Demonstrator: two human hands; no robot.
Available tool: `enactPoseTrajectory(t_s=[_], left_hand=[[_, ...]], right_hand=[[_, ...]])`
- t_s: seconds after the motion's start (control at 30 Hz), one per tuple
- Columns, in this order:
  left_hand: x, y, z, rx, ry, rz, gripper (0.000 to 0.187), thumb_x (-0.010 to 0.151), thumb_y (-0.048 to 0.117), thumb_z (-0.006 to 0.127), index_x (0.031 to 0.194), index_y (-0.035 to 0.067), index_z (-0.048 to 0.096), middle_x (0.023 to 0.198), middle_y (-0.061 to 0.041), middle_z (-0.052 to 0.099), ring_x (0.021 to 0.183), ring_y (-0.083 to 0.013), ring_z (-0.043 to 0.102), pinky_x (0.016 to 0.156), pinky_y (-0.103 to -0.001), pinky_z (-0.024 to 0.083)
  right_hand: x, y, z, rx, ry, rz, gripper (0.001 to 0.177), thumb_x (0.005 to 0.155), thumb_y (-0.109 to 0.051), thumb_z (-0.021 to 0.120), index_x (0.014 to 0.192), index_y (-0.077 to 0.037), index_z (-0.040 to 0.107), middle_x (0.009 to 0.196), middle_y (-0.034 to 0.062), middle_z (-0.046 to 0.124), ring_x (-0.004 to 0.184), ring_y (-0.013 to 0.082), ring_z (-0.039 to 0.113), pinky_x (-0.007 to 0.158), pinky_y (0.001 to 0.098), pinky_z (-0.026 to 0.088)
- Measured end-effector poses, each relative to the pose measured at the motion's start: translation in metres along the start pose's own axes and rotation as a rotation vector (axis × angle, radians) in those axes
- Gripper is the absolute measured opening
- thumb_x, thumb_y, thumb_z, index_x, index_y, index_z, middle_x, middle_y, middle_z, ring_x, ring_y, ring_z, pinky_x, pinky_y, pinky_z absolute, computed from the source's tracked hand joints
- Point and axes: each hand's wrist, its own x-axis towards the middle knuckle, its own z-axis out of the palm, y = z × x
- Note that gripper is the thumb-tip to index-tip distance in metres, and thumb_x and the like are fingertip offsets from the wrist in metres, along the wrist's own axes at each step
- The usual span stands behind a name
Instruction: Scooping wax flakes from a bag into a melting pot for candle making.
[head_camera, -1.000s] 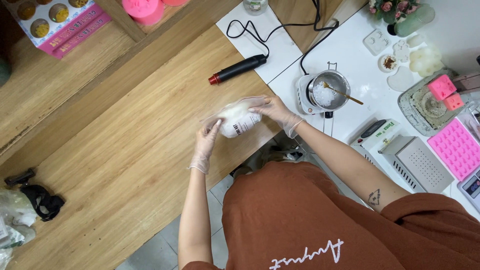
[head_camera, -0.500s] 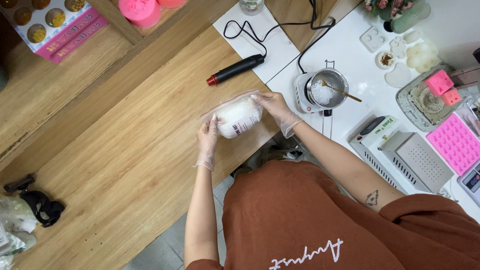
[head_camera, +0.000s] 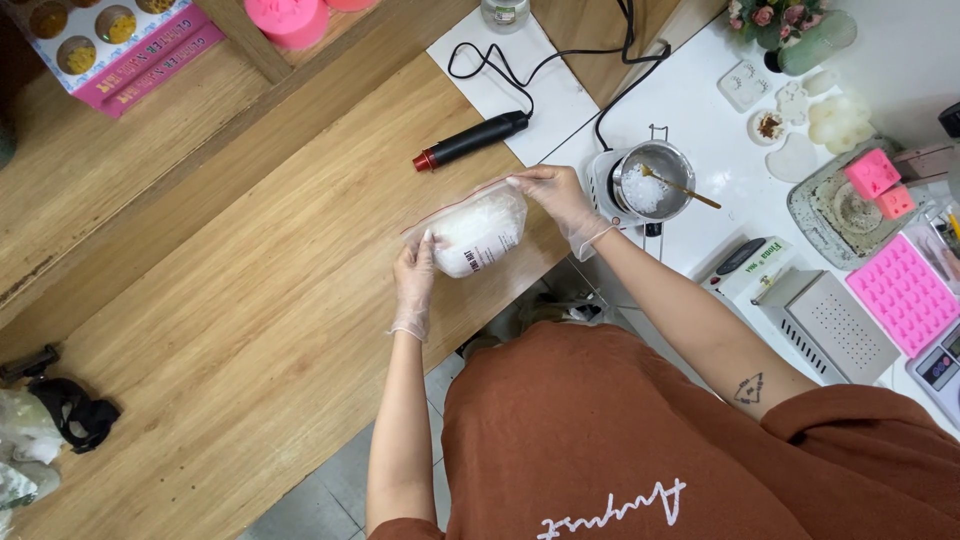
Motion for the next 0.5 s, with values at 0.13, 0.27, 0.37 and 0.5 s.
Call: enactPoseTrajectory(t_s=[0.13,0.27,0.37,0.5], left_hand=[[-0.005,0.007,0.0,-0.03,-0.01,0.002,0.034,0.102,0.033,0.06,0.116,0.005,0.072,0.104,-0.002,0.075,0.098,-0.0103,0.066,0.09,-0.027,0.051],[0.001,-0.003,-0.001,-0.026,-0.003,0.018,0.035,0.103,0.033,0.06,0.118,0.004,0.071,0.102,-0.003,0.075,0.097,-0.0114,0.066,0.089,-0.028,0.052],[-0.004,0.003,0.0,-0.05,0.011,0.054,0.036,0.101,0.034,0.061,0.12,0.005,0.07,0.104,-0.001,0.075,0.098,-0.0101,0.066,0.09,-0.028,0.052],[0.0,0.002,-0.004,-0.008,0.031,0.042,0.035,0.103,0.031,0.06,0.125,0.006,0.07,0.096,-0.004,0.075,0.088,-0.0126,0.062,0.083,-0.029,0.05]], right_hand=[[-0.004,-0.008,0.006,-0.007,0.042,0.055,0.017,0.089,-0.022,0.077,0.1,-0.009,0.078,0.095,0.0022,0.077,0.088,0.0107,0.069,0.087,0.027,0.059],[-0.003,-0.004,0.008,0.051,0.055,0.085,0.016,0.089,-0.023,0.078,0.096,-0.008,0.077,0.092,0.0019,0.077,0.087,0.01,0.069,0.088,0.0268,0.058],[0.002,0.003,0.007,0.058,0.061,0.101,0.016,0.089,-0.024,0.078,0.094,-0.008,0.077,0.09,0.0013,0.076,0.085,0.0094,0.067,0.088,0.0266,0.057],[0.003,0.003,0.007,0.005,0.038,0.091,0.02,0.094,-0.027,0.076,0.092,-0.007,0.077,0.088,0.0008,0.074,0.084,0.0095,0.065,0.087,0.0261,0.055]])
